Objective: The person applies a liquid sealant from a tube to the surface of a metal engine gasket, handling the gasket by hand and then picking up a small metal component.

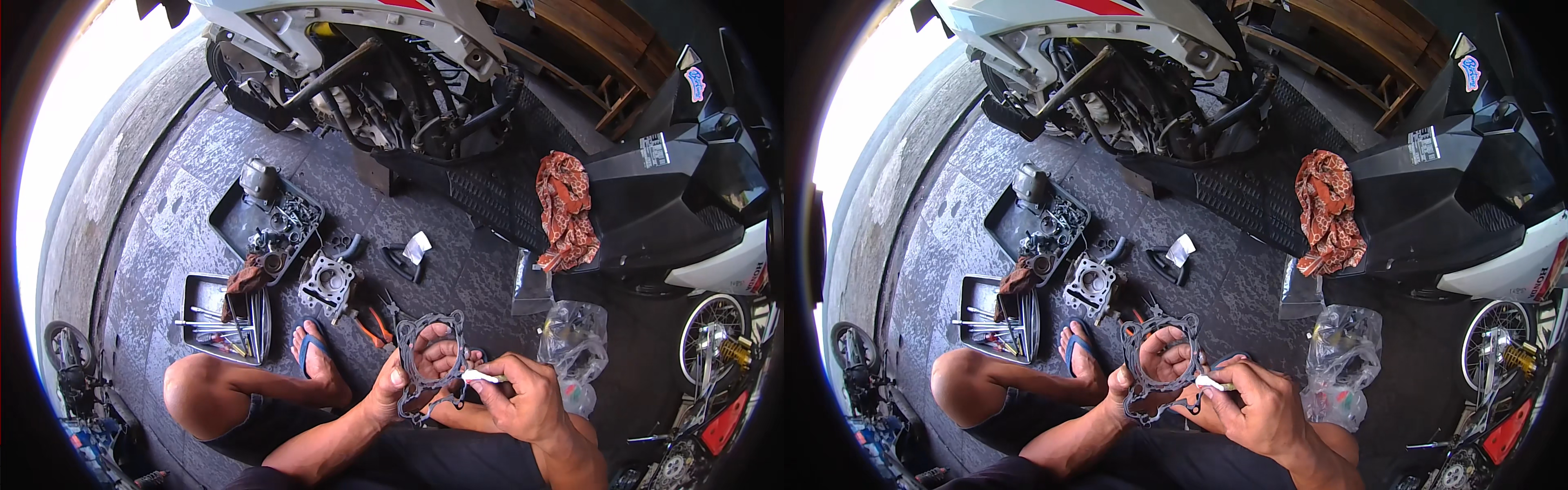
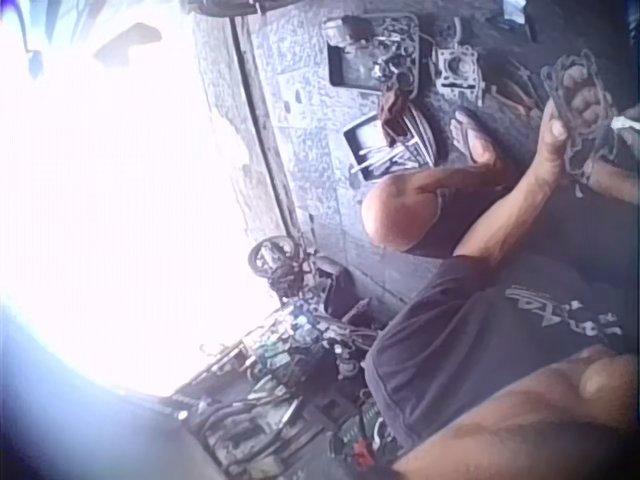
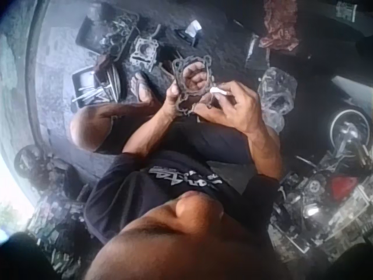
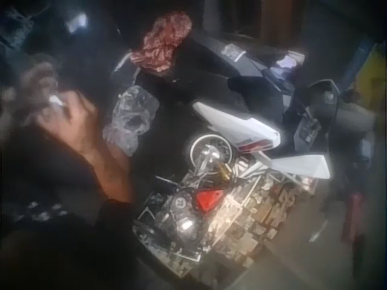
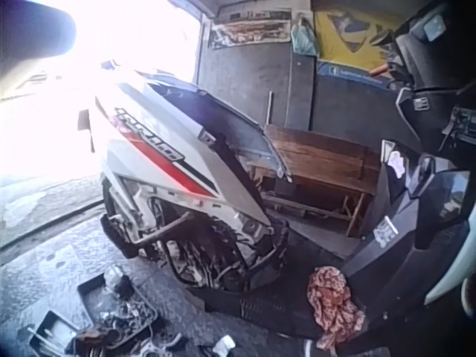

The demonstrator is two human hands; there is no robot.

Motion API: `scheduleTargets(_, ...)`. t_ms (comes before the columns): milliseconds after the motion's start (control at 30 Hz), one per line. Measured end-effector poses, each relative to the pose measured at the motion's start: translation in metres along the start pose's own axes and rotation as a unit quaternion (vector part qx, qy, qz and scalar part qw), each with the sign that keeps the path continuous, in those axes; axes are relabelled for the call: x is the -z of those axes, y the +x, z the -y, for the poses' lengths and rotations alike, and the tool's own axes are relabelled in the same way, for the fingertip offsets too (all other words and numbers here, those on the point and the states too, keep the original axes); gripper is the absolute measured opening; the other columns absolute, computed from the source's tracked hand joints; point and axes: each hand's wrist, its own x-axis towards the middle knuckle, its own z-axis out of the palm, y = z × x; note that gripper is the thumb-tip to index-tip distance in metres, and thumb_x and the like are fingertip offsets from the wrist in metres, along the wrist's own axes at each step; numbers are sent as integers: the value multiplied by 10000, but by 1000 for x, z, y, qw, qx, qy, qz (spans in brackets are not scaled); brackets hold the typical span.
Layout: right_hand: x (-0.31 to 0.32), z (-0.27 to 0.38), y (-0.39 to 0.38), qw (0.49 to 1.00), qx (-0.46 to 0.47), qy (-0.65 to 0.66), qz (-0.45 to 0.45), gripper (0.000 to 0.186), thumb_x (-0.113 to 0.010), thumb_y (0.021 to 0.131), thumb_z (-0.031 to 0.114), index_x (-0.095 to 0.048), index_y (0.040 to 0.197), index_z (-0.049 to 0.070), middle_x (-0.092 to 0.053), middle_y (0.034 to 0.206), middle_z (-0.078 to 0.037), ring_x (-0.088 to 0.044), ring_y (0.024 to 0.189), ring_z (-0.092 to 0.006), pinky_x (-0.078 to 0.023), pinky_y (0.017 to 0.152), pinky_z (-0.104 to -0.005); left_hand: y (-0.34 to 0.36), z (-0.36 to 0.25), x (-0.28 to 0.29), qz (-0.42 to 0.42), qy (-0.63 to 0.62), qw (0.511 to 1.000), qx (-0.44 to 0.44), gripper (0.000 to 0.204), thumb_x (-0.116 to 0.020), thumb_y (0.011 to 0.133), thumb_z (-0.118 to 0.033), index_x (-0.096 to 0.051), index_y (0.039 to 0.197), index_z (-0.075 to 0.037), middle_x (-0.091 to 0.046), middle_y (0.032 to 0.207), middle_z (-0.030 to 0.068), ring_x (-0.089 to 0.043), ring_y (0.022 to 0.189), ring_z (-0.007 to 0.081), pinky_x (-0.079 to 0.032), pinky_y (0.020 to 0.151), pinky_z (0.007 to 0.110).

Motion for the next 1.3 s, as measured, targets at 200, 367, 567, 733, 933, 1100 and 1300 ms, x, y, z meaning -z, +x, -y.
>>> scheduleTargets(200,-3,-4,0,1000,19,-16,-4,182,-759,816,53,-646,936,-24,-699,856,-165,-714,727,-325,-567,613,-377,-1,0,-2,-4,-5,1000,1,981,-858,711,-518,-363,1472,-144,-515,1388,183,-461,1366,329,-455,1030,401)
scheduleTargets(367,-7,-8,-3,999,33,-22,-12,185,-759,809,50,-647,939,-19,-702,839,-162,-712,732,-335,-567,627,-393,-1,1,-1,2,0,1000,1,976,-857,715,-516,-363,1473,-149,-516,1388,181,-444,1384,334,-454,1032,406)
scheduleTargets(567,-5,-5,-2,999,35,-28,-12,192,-760,804,50,-639,935,-21,-704,850,-163,-713,744,-334,-569,648,-397,-2,0,-2,7,0,1000,2,964,-853,725,-507,-363,1475,-153,-518,1393,160,-428,1399,340,-452,1032,402)
scheduleTargets(733,-6,-5,-1,998,49,-45,-7,194,-759,801,49,-630,931,-16,-697,845,-153,-708,734,-327,-566,641,-396,-3,-1,-3,-9,-9,1000,2,964,-854,722,-506,-366,1471,-147,-514,1388,156,-429,1397,339,-447,1042,403)
scheduleTargets(933,-9,-9,1,994,85,-49,-41,163,-784,807,51,-654,886,-9,-687,776,-127,-712,624,-242,-546,502,-317,-1,3,-5,-36,-14,999,-9,1007,-855,674,-474,-364,1452,-64,-518,1363,221,-527,1274,367,-398,1116,510)
scheduleTargets(1100,-7,-12,-4,996,70,-45,-23,165,-787,802,53,-656,884,-6,-690,776,-124,-712,625,-241,-545,510,-325,-2,-1,-7,-53,-24,998,-22,1015,-839,689,-527,-363,1454,-60,-524,1350,233,-539,1255,376,-403,1109,510)
scheduleTargets(1300,-5,-6,-6,995,92,-22,20,171,-793,788,46,-655,875,-6,-692,780,-125,-710,624,-244,-554,524,-327,-2,-5,0,-4,-41,999,-4,915,-807,731,-507,-381,1472,-181,-528,1375,166,-403,1407,422,-323,1168,540)
